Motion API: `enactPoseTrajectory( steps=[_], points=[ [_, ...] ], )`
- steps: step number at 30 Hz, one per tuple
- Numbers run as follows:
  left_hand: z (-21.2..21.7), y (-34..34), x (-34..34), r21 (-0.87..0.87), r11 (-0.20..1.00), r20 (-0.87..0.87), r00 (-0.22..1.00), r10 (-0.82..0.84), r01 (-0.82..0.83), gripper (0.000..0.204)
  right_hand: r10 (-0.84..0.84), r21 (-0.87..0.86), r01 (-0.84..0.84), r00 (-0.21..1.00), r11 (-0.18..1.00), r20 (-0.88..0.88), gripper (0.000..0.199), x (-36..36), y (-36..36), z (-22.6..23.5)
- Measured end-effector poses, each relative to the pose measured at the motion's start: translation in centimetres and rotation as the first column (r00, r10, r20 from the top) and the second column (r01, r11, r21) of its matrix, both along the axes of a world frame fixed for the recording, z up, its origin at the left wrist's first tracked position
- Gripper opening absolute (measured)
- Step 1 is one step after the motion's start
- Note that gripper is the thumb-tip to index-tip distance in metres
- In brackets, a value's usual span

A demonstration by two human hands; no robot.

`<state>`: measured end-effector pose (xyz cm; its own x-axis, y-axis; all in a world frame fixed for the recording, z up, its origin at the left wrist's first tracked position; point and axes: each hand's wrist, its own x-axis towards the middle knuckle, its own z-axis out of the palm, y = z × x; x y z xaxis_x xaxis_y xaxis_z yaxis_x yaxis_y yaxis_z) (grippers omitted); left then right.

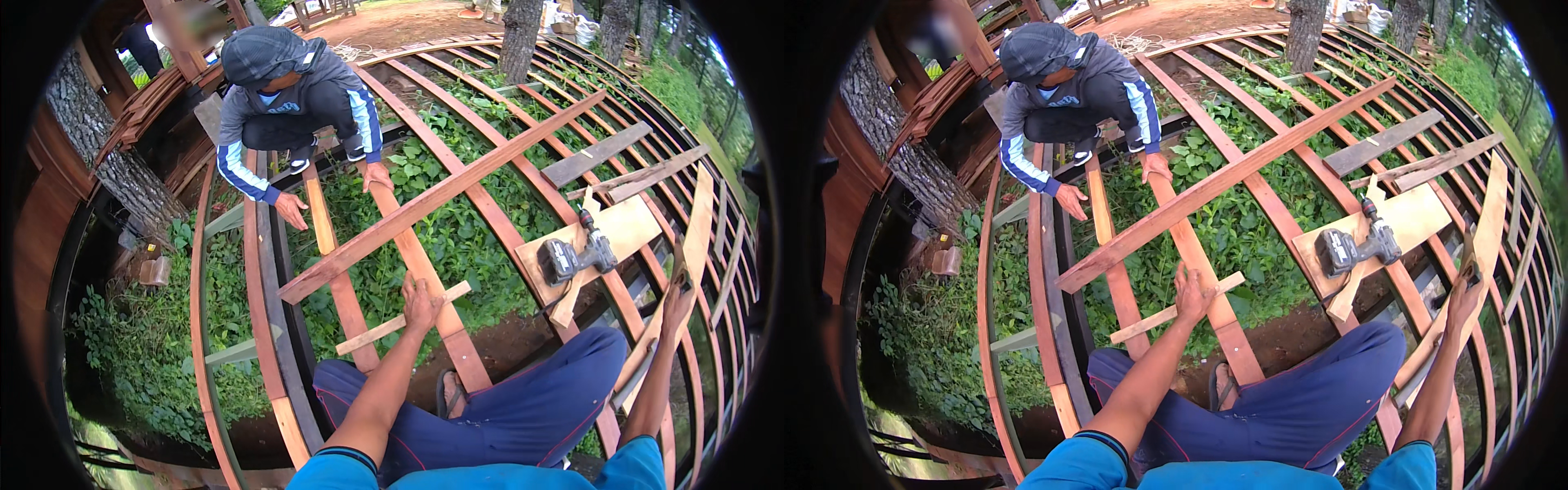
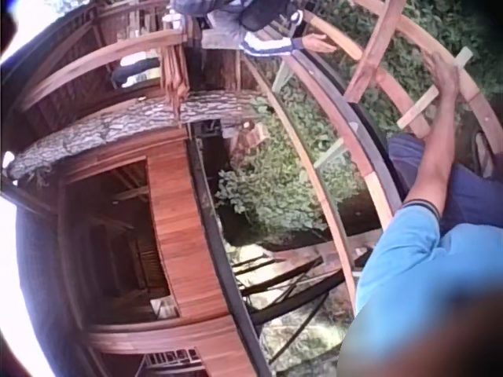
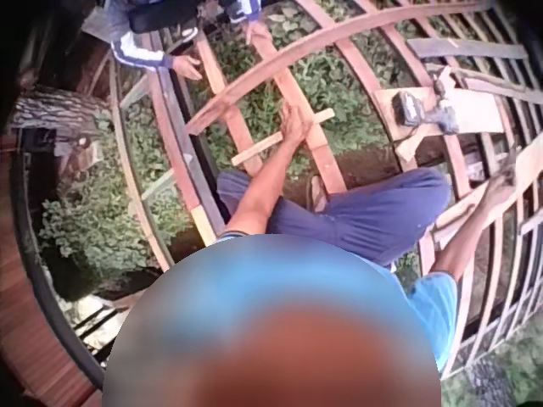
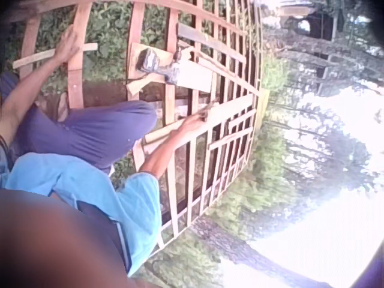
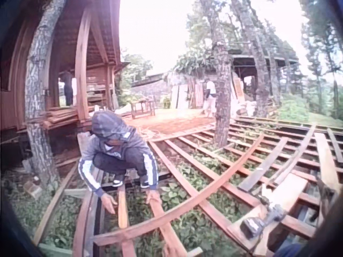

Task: The person assembles a curved wooden frame by positioning wooden planks and securing them with a cordless drill. They repeatedly align planks, insert screws, and fasten joints while working on the structure.

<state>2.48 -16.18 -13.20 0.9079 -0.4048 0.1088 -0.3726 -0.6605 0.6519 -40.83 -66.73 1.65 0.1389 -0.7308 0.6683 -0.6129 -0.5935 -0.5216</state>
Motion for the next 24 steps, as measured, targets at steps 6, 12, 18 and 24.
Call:
enactPoseTrajectory(
  steps=[6,12,18,24],
  points=[
    [2.4,1.0,0.9,0.399,0.917,-0.245,0.961,0.127,-0.020,0.113,0.260,0.107,-0.649,0.443,0.753,0.858,0.018,-3.2,19.2,15.5],
    [2.3,-0.2,-0.2,0.241,0.970,-0.060,0.996,0.059,-0.043,0.117,0.475,0.410,-0.565,0.825,0.716,0.307,0.092,3.5,37.7,15.4],
    [1.1,-0.5,-0.1,0.313,0.945,0.087,0.993,0.074,-0.098,0.109,0.760,0.660,-0.618,0.641,0.427,0.109,0.072,9.0,40.4,12.0],
    [0.5,-1.5,0.7,0.378,0.921,-0.118,0.982,0.149,-0.094,0.114,0.793,0.833,-0.486,0.601,0.264,0.100,0.070,11.1,41.9,10.4]
  ],
)
